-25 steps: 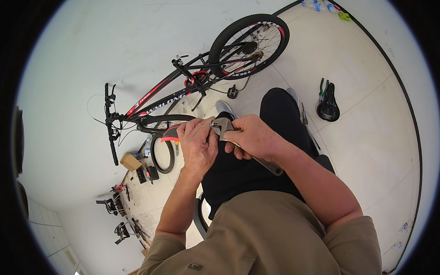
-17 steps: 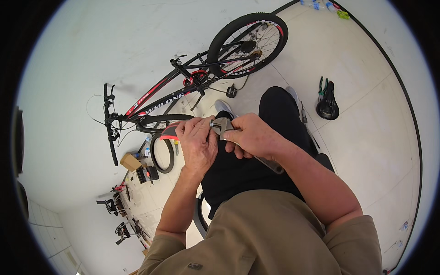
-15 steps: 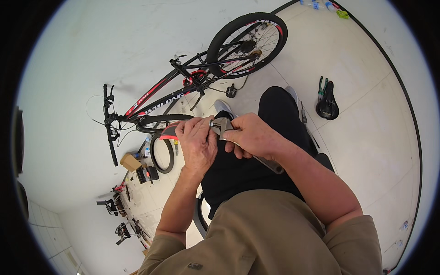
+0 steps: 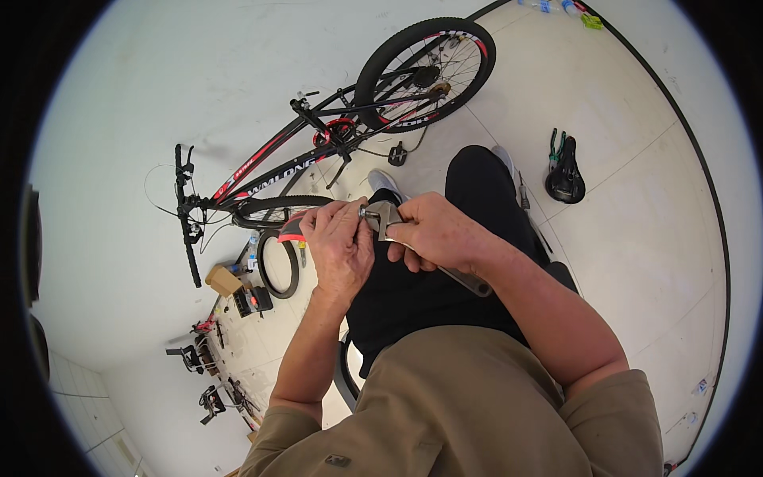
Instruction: The person assembles a bicycle by attaching the seat post and saddle to the frame. They use a wrench to tighten the seat post clamp and then install the saddle onto the post.
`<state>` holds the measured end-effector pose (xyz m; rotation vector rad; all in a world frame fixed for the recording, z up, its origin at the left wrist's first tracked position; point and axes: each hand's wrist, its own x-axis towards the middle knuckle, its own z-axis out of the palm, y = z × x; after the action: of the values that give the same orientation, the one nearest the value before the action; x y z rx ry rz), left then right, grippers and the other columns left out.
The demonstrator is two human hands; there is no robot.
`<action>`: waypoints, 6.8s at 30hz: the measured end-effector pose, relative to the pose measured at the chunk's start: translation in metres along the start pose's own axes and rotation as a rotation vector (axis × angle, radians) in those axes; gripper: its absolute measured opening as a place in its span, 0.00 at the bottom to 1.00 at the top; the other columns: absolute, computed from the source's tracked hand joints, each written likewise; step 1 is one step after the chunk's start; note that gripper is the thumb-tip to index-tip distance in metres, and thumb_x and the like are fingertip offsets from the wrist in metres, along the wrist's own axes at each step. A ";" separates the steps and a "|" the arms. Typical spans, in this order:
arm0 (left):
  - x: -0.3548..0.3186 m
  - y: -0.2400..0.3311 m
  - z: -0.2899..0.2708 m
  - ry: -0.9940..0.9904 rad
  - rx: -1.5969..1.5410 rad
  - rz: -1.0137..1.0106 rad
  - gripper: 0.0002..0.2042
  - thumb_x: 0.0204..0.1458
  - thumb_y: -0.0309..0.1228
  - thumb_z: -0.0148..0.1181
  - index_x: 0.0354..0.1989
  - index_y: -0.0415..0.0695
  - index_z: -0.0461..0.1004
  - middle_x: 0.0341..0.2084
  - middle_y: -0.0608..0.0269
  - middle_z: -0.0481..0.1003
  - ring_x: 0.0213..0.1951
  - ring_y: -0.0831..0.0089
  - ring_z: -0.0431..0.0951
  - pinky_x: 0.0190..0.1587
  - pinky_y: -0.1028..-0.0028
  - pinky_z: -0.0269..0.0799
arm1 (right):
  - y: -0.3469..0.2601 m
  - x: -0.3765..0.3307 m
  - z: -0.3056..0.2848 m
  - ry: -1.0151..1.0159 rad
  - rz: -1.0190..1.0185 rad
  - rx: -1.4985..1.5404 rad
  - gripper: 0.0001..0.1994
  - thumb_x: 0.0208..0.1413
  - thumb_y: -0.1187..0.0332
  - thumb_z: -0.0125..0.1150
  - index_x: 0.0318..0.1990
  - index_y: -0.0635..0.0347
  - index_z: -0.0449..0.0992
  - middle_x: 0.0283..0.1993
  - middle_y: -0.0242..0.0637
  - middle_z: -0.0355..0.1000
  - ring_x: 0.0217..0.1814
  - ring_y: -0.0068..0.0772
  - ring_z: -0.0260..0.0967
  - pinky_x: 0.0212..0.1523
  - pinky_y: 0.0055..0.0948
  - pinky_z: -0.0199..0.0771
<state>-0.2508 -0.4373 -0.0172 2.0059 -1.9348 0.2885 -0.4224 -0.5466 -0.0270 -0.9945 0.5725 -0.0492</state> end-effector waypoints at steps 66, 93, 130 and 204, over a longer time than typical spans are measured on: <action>0.004 0.023 0.005 -0.102 -0.125 0.058 0.15 0.47 0.22 0.62 0.46 0.36 0.76 0.31 0.59 0.77 0.42 0.63 0.74 0.50 0.60 0.61 | 0.024 0.015 -0.004 0.349 -0.339 -0.065 0.09 0.55 0.68 0.66 0.34 0.67 0.80 0.29 0.29 0.75 0.32 0.17 0.67 0.35 0.25 0.67; 0.004 0.023 0.008 -0.075 -0.076 0.070 0.15 0.46 0.24 0.63 0.45 0.37 0.77 0.34 0.61 0.78 0.43 0.65 0.75 0.52 0.59 0.60 | 0.016 0.010 -0.006 0.306 -0.288 -0.170 0.09 0.56 0.68 0.64 0.31 0.66 0.77 0.28 0.30 0.74 0.33 0.17 0.66 0.35 0.25 0.67; 0.005 0.023 0.012 0.065 -0.206 0.010 0.12 0.44 0.23 0.67 0.39 0.41 0.76 0.36 0.62 0.80 0.41 0.63 0.78 0.48 0.62 0.62 | 0.014 0.011 0.004 0.332 -0.142 0.264 0.05 0.54 0.73 0.64 0.29 0.65 0.77 0.24 0.28 0.72 0.20 0.14 0.58 0.20 0.21 0.55; 0.017 0.024 0.007 0.101 -0.119 0.145 0.12 0.43 0.20 0.69 0.38 0.38 0.80 0.37 0.62 0.81 0.41 0.67 0.80 0.46 0.63 0.63 | 0.013 0.009 -0.009 0.250 -0.191 0.124 0.10 0.56 0.66 0.63 0.30 0.65 0.77 0.25 0.32 0.74 0.22 0.17 0.62 0.26 0.25 0.63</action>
<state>-0.2746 -0.4562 -0.0149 1.7465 -1.9884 0.2968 -0.4216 -0.5494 -0.0454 -0.9258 0.6928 -0.3786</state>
